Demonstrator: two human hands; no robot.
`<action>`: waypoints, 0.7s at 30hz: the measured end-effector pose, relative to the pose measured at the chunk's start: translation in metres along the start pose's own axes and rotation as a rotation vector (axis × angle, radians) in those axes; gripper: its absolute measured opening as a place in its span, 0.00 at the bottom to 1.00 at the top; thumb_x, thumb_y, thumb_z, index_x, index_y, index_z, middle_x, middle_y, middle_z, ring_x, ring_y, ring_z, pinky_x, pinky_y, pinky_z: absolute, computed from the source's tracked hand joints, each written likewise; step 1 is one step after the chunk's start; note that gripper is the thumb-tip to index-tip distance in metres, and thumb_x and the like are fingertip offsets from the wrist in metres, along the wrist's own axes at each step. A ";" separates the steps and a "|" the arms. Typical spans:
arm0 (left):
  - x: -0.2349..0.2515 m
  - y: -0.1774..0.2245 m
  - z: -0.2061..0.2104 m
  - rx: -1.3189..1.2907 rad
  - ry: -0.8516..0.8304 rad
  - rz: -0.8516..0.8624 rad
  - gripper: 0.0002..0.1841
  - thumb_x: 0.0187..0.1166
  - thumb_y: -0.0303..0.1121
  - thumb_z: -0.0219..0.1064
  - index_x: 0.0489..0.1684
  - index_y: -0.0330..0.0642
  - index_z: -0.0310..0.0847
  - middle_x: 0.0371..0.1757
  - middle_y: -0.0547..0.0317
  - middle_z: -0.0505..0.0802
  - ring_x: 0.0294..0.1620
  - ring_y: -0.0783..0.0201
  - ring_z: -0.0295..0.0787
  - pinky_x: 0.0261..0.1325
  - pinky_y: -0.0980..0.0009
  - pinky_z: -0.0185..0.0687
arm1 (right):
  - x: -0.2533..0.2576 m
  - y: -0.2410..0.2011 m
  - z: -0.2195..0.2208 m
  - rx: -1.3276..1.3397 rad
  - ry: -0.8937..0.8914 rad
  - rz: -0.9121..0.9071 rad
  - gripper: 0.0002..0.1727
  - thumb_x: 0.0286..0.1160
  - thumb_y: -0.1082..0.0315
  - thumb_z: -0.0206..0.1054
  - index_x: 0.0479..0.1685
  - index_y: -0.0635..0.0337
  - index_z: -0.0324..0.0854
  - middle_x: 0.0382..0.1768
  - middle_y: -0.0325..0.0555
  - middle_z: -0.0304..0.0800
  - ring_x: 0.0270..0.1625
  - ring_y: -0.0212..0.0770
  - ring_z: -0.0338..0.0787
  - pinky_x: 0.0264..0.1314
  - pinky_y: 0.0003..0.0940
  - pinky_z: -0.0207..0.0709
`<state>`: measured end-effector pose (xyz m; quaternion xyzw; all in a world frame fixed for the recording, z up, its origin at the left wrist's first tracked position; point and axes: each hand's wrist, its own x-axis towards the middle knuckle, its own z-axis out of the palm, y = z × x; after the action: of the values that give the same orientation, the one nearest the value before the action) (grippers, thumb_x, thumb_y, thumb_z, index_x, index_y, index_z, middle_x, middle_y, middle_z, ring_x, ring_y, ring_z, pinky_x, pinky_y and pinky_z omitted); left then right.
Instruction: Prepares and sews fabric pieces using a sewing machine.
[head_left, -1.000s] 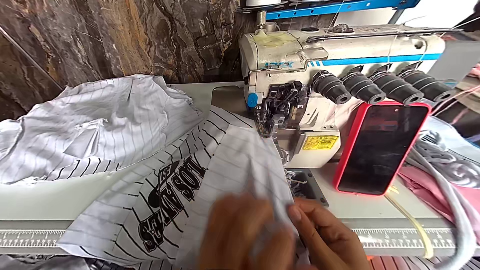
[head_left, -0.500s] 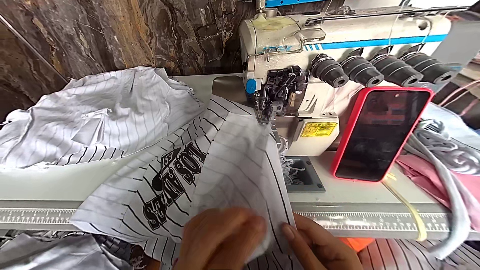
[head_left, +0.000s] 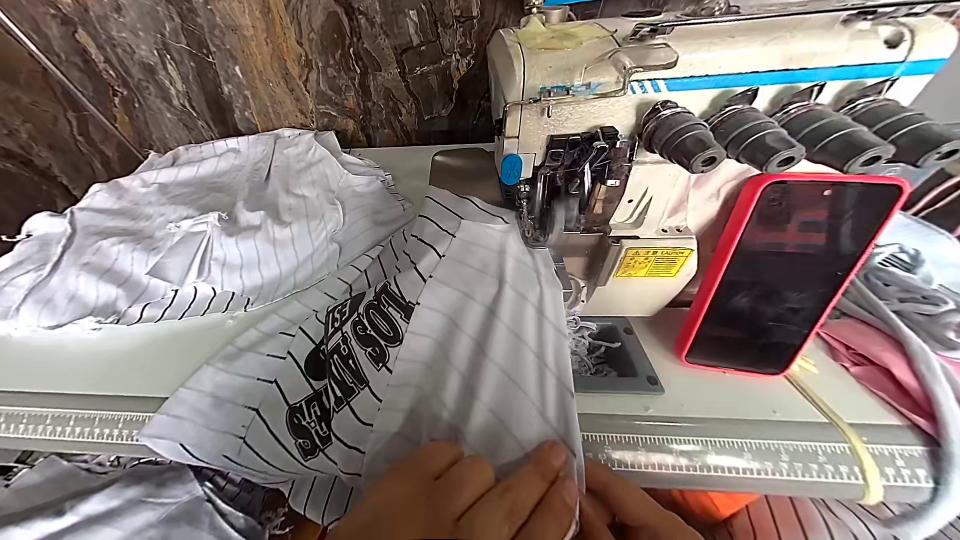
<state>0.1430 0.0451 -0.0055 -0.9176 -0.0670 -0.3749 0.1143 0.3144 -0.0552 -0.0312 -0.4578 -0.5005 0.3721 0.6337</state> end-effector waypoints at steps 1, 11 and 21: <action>0.003 -0.004 0.001 0.013 0.010 -0.003 0.13 0.88 0.28 0.55 0.59 0.45 0.86 0.55 0.61 0.97 0.21 0.65 0.69 0.28 0.70 0.61 | 0.005 -0.001 0.001 -0.010 0.009 -0.005 0.09 0.81 0.79 0.61 0.52 0.71 0.85 0.36 0.24 0.94 0.40 0.12 0.88 0.48 0.16 0.83; 0.033 -0.037 0.027 0.042 0.241 -0.177 0.08 0.86 0.30 0.62 0.50 0.42 0.89 0.45 0.58 0.98 0.23 0.66 0.80 0.29 0.73 0.68 | 0.054 -0.002 0.014 -0.004 0.084 -0.043 0.07 0.79 0.78 0.62 0.46 0.62 0.85 0.26 0.19 0.85 0.27 0.11 0.78 0.31 0.11 0.73; 0.052 -0.034 0.001 -0.193 0.314 -0.504 0.09 0.81 0.35 0.70 0.44 0.44 0.95 0.34 0.67 0.95 0.34 0.84 0.86 0.39 0.90 0.78 | 0.055 0.002 0.034 0.370 -0.126 0.110 0.11 0.91 0.72 0.52 0.59 0.60 0.79 0.45 0.29 0.93 0.47 0.23 0.92 0.53 0.25 0.88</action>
<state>0.1734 0.0800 0.0363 -0.8097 -0.2378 -0.5331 -0.0610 0.2931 0.0038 -0.0146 -0.3361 -0.4365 0.5197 0.6530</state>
